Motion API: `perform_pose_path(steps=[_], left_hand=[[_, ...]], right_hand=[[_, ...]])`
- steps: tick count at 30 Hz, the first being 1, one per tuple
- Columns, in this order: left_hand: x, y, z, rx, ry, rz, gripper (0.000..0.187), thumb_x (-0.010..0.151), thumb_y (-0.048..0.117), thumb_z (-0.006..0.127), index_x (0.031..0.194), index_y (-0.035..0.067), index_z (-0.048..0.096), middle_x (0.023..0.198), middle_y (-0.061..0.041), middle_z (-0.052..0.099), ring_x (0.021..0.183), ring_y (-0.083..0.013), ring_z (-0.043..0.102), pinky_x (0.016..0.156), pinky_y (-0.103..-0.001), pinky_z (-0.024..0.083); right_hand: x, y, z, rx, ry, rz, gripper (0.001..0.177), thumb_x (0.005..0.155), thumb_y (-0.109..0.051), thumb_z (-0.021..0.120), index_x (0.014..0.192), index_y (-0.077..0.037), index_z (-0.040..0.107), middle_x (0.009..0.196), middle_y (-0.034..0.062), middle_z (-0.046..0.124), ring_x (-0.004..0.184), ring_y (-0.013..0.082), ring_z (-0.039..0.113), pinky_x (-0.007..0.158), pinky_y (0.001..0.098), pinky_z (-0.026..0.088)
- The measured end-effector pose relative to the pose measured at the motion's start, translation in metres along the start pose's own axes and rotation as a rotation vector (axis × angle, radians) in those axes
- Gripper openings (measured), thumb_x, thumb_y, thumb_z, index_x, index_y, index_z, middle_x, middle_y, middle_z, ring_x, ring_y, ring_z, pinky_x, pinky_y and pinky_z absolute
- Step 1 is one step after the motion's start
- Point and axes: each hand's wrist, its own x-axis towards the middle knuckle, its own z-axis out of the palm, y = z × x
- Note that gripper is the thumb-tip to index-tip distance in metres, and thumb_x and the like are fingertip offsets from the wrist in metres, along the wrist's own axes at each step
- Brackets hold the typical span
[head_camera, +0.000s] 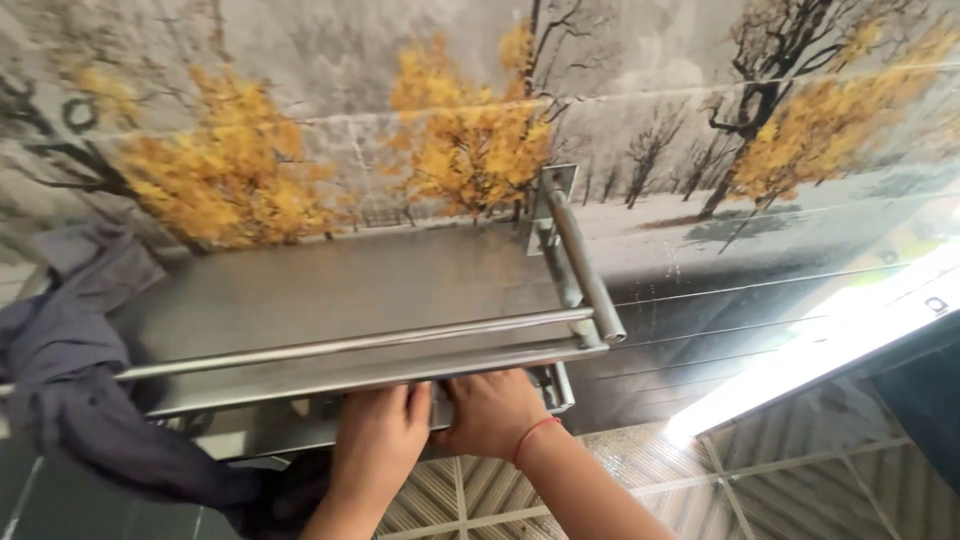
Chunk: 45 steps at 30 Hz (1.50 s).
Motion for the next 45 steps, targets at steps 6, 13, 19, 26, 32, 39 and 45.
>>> perform_pose_path(steps=[6,13,19,26,32,39,45], left_hand=[[0.014,-0.005,0.057,0.267,-0.418,-0.319,0.024,0.085,0.022,0.061,0.094,0.004,0.075,0.094,-0.024,0.073,0.087,-0.0479,0.067,0.075,-0.058,0.053],[0.010,0.033,0.011,-0.091,-0.363,0.014,0.036,0.081,0.018,0.066,0.111,-0.003,0.070,0.100,-0.024,0.071,0.093,-0.0480,0.066,0.080,-0.057,0.049],[0.033,0.043,0.071,0.171,-0.513,-0.302,0.030,0.084,0.025,0.072,0.105,0.004,0.072,0.104,-0.021,0.072,0.101,-0.0444,0.066,0.088,-0.053,0.050],[0.010,0.049,0.116,0.017,-0.284,-0.104,0.040,0.076,0.022,0.074,0.109,0.001,0.070,0.110,-0.028,0.069,0.106,-0.0497,0.062,0.091,-0.056,0.049],[-0.018,0.016,0.142,-0.072,-0.220,-0.199,0.035,0.097,0.024,0.057,0.121,0.002,0.067,0.123,-0.027,0.068,0.116,-0.0486,0.062,0.100,-0.054,0.048],[0.010,0.140,0.147,-0.149,-0.201,0.018,0.039,0.101,0.019,0.055,0.135,0.002,0.063,0.145,-0.032,0.051,0.132,-0.0485,0.052,0.107,-0.054,0.042],[0.067,0.144,0.197,0.038,-0.288,-0.318,0.029,0.088,0.012,0.065,0.116,0.013,0.070,0.136,-0.021,0.050,0.124,-0.0412,0.055,0.100,-0.048,0.047]], right_hand=[[-0.004,0.029,-0.005,0.089,0.196,-0.198,0.088,0.068,-0.061,0.080,0.131,-0.002,0.064,0.131,0.0239,0.064,0.126,0.0423,0.056,0.109,0.0520,0.039],[-0.021,0.041,-0.031,0.138,0.153,-0.331,0.070,0.072,-0.040,0.083,0.118,0.009,0.065,0.115,0.0314,0.066,0.114,0.0499,0.058,0.101,0.0584,0.042],[-0.016,0.080,-0.019,0.189,0.471,-0.129,0.017,0.080,-0.012,0.065,0.091,-0.007,0.076,0.090,0.0127,0.074,0.085,0.0354,0.069,0.078,0.0465,0.054],[-0.016,0.090,-0.013,0.219,0.526,-0.080,0.009,0.085,-0.014,0.067,0.090,-0.008,0.074,0.088,0.0106,0.073,0.085,0.0320,0.068,0.079,0.0429,0.054],[-0.018,0.103,-0.018,1.138,0.578,0.218,0.049,0.098,-0.040,0.049,0.125,-0.003,0.066,0.123,0.0118,0.070,0.117,0.0214,0.063,0.102,0.0328,0.049],[-0.047,0.112,-0.061,2.288,0.504,0.294,0.070,0.099,-0.061,0.033,0.141,-0.009,0.054,0.131,0.0055,0.067,0.119,0.0191,0.062,0.105,0.0333,0.048],[-0.029,0.163,-0.030,2.214,0.327,0.309,0.048,0.111,-0.052,0.048,0.132,-0.010,0.055,0.114,0.0034,0.060,0.103,0.0165,0.057,0.094,0.0326,0.050]])
